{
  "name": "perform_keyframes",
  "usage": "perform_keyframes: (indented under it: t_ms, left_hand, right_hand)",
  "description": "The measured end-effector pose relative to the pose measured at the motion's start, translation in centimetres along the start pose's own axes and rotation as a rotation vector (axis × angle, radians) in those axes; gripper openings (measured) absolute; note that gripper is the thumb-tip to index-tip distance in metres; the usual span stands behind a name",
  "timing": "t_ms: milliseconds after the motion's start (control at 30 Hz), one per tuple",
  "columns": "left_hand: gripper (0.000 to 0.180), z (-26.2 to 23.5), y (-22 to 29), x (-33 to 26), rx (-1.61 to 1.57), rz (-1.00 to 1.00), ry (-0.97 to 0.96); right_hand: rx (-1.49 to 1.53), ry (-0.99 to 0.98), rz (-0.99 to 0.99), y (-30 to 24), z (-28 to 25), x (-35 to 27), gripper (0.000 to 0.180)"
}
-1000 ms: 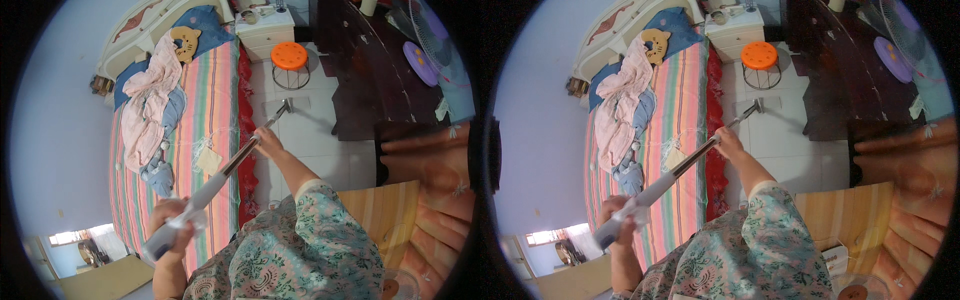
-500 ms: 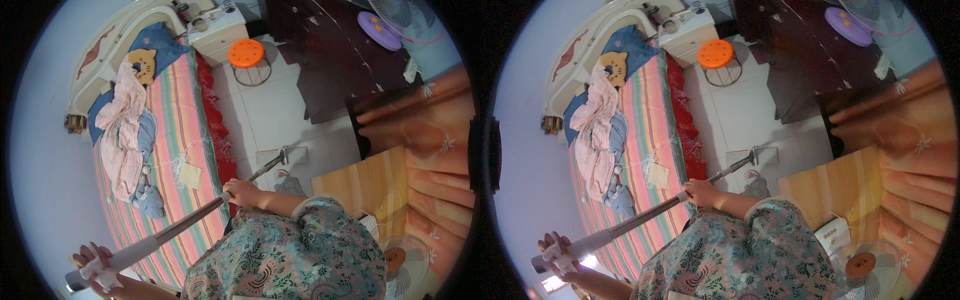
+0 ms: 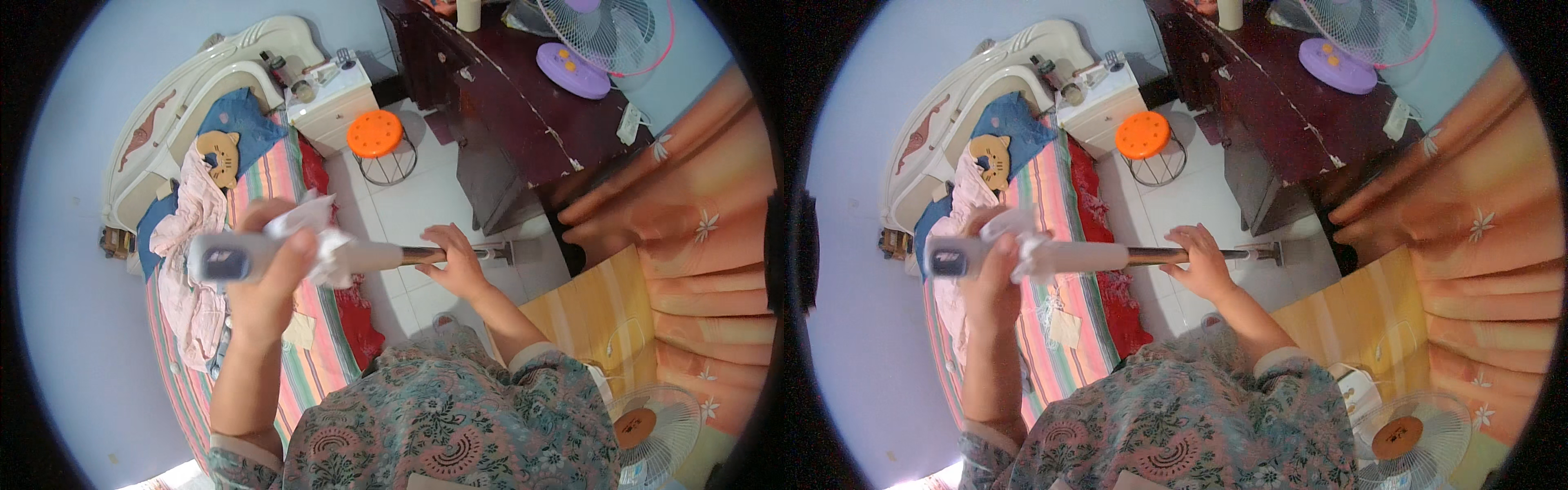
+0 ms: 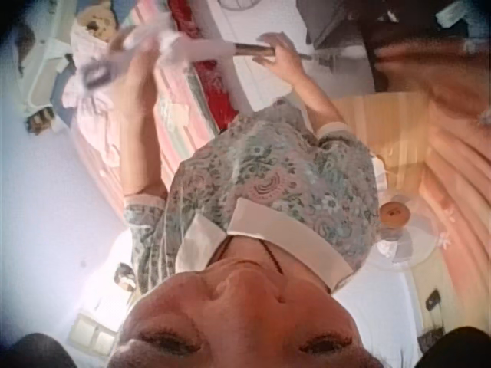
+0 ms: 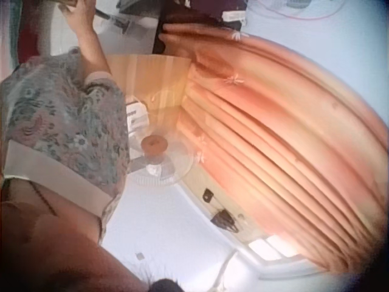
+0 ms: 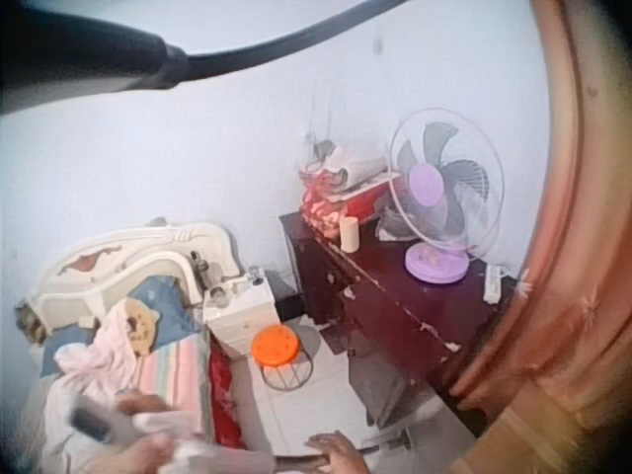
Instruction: The person mops the tiled floor of a balcony and a bedroom using a flat mop and a white cloth. They wipe the mop handle with the cloth and move an orange stool to clean underneath it.
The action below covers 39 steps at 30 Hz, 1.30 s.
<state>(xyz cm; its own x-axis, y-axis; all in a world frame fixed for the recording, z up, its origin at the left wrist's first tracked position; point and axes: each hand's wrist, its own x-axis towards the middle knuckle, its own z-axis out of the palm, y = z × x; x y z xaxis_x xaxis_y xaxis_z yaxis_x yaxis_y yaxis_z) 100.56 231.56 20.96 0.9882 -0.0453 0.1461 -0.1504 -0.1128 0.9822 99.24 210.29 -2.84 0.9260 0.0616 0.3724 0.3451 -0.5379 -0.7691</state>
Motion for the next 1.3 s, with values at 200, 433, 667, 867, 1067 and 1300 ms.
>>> perform_keyframes:
  t_ms: [200,433,667,867,1067,1300]
  left_hand:
    - [0.052,6.1,3.3,6.0,0.084,0.167,-0.222]
    - [0.049,4.9,0.8,9.1,0.066,0.025,-0.403]
    - [0.030,2.1,-9.4,10.9,-0.181,-0.158,-0.302]
    - [0.029,1.5,-11.5,13.2,-0.789,-0.383,-0.180]
    - [0.049,-5.1,-15.2,18.1,-1.236,-0.515,-0.453]
    - [0.053,-6.4,-22.1,23.0,-1.241,-0.654,-0.531]
  right_hand:
    - [0.192,0.333,-0.065,-6.5,-3.7,6.8,0.042]
    - [0.105,0.274,-0.013,-7.5,-8.8,12.2,0.038]
    - [0.211,-0.013,-0.121,-8.1,-5.3,16.1,0.053]
    - [0.277,-0.300,-0.044,-9.3,0.9,20.5,0.064]
    - [0.329,-0.229,0.209,-8.7,8.0,23.6,0.055]
    - [0.156,0.078,0.394,-4.1,11.6,30.2,0.027]
